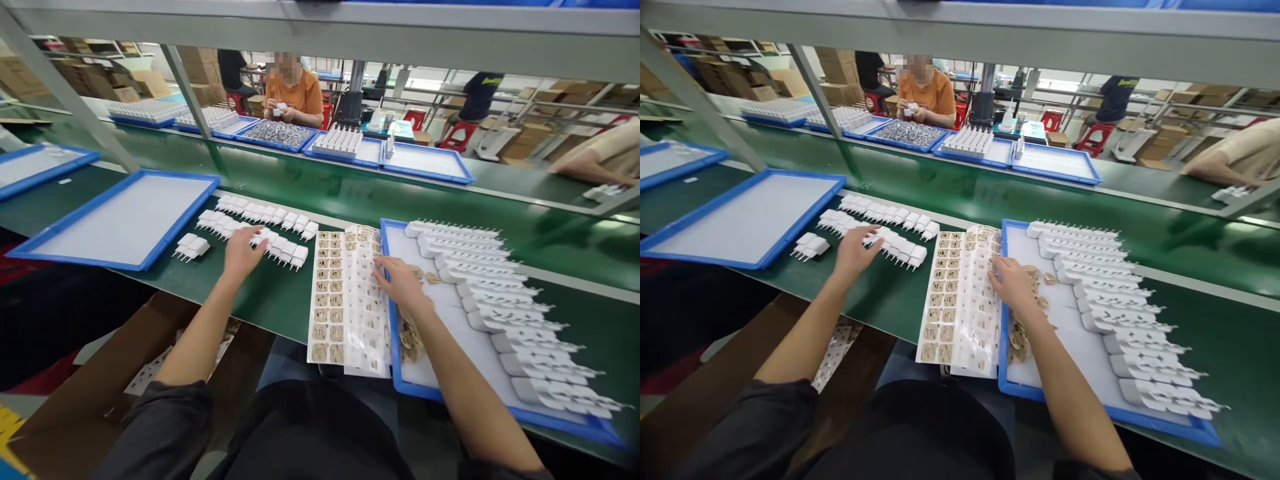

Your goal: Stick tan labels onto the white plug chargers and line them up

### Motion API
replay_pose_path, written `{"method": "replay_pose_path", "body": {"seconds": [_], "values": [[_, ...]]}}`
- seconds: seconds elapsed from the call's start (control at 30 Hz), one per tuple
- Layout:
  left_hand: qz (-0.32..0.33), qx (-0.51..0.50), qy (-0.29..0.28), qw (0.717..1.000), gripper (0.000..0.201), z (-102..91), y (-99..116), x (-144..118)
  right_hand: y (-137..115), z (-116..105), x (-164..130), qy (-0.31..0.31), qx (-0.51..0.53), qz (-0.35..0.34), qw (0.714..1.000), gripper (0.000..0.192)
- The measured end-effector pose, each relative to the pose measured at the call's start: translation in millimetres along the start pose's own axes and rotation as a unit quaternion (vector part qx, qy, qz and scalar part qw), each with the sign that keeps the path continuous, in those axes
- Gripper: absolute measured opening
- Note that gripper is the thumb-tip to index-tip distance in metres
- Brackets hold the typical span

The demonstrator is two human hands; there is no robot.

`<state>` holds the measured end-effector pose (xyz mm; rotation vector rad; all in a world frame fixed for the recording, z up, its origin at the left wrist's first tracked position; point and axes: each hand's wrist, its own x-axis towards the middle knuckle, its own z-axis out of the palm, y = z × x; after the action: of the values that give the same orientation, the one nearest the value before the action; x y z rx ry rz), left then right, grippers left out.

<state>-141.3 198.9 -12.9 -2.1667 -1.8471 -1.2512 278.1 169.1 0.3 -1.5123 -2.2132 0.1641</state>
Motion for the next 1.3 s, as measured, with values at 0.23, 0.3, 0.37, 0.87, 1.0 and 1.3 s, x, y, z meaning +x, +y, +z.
{"method": "replay_pose_path", "body": {"seconds": [0.23, 0.3, 0.37, 0.87, 1.0, 1.3], "values": [[0.1, -0.049, -0.193, 0.975, 0.024, 116.7, 137, 32, 3, 6, 37, -0.047, -0.035, 0.065, 0.996, 0.036], [0.087, -0.037, -0.218, 0.971, 0.03, 139.0, 158, 36, 5, 9, 58, -0.048, -0.048, 0.084, 0.994, 0.036], [0.075, -0.034, -0.225, 0.971, 0.035, 154.1, 169, 37, 6, 14, 77, -0.044, -0.06, 0.107, 0.992, 0.036], [0.044, -0.04, -0.262, 0.963, 0.039, 170.6, 168, 30, 23, 47, 115, -0.005, -0.032, 0.217, 0.976, 0.022], [0.037, -0.047, -0.261, 0.964, 0.04, 168.6, 169, 30, 24, 50, 123, 0.003, -0.02, 0.241, 0.97, 0.016], [0.02, -0.038, -0.275, 0.961, 0.055, 169.2, 167, 33, 28, 51, 131, 0.003, -0.003, 0.232, 0.973, 0.01]]}}
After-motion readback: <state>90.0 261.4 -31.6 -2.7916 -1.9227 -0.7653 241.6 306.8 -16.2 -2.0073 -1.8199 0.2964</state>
